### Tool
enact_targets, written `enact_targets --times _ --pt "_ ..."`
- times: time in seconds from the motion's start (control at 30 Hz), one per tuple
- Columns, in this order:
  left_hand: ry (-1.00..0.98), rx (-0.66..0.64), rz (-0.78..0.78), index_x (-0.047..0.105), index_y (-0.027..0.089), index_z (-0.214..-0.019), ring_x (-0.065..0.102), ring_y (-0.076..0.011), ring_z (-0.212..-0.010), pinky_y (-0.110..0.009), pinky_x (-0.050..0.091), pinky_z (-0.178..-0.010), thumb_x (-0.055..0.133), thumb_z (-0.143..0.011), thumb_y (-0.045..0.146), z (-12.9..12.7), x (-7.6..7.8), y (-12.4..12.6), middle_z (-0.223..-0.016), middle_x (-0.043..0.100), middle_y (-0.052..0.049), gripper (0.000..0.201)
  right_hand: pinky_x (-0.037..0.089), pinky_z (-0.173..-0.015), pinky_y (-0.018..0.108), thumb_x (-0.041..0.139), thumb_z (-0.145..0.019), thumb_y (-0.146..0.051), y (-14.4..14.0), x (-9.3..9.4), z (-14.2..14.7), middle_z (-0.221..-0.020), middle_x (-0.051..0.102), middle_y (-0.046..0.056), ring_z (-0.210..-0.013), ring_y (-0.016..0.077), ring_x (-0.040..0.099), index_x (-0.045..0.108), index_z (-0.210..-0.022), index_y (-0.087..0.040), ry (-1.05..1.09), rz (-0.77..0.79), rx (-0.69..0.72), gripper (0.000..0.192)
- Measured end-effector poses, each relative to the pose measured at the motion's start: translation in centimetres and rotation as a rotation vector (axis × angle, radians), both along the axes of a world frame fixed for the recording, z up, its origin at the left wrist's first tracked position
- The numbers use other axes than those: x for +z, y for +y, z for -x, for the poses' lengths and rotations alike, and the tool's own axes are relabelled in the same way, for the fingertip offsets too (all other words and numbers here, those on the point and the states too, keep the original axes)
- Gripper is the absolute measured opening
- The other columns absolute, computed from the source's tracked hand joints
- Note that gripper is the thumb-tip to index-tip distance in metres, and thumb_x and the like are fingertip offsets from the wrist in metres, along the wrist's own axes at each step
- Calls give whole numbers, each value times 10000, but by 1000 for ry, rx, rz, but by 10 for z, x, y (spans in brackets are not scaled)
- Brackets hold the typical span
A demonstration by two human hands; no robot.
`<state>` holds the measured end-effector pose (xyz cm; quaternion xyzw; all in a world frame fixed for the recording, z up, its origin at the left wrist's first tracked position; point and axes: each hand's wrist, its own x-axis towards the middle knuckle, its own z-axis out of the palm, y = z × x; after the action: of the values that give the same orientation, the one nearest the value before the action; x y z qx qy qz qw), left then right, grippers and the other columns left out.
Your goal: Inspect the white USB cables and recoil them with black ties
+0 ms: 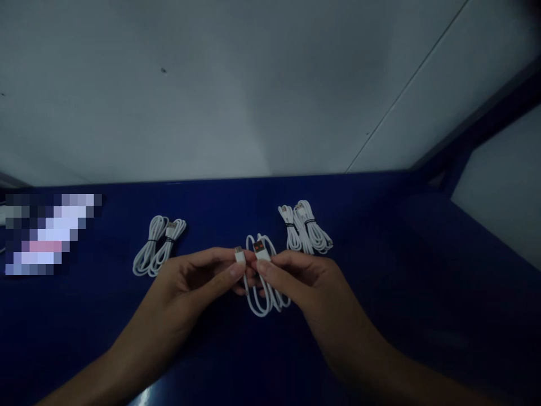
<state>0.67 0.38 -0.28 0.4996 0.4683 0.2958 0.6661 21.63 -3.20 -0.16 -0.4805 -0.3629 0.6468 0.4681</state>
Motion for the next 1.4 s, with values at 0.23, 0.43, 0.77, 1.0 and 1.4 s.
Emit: enact_targets --times 0.23,0.43,0.77,1.0,1.4 --pt "-6 -41 33 875 325 -1253 783 -184 -1049 -279 570 -983 736 -1101 336 -1 1 3 -1191 878 -18 207 609 -924 334 859 -985 -392 2 0 1 -901 869 17 -932 197 810 896 -849 -289 -29 26 -26 174" --pt "-15 -46 35 880 325 -1233 767 -169 -1030 -255 559 -958 750 -1093 339 -2 1 4 -1170 875 -11 192 607 -895 329 852 -993 -409 1 0 0 -888 862 13 -910 195 802 891 -829 -293 -42 15 -13 204" --pt "-41 -52 61 872 330 -1248 767 -155 -1030 -241 552 -939 722 -1111 322 -1 1 2 -1176 872 3 203 594 -854 309 860 -986 -432 2 -2 -1 -879 855 -3 -891 183 789 889 -826 -304 -63 8 -8 206" --pt "-48 -51 70 873 320 -1240 767 -166 -1037 -254 551 -962 726 -1107 319 -1 1 2 -1192 872 -7 199 600 -847 317 870 -972 -421 2 -1 1 -866 856 4 -878 188 789 888 -811 -300 -70 10 -22 203" --pt "-51 -57 55 882 312 -1224 772 -171 -1023 -256 556 -940 748 -1093 329 -4 2 3 -1158 878 -14 188 617 -842 322 875 -963 -443 0 1 0 -855 851 11 -869 196 795 891 -812 -298 -71 25 -15 210"
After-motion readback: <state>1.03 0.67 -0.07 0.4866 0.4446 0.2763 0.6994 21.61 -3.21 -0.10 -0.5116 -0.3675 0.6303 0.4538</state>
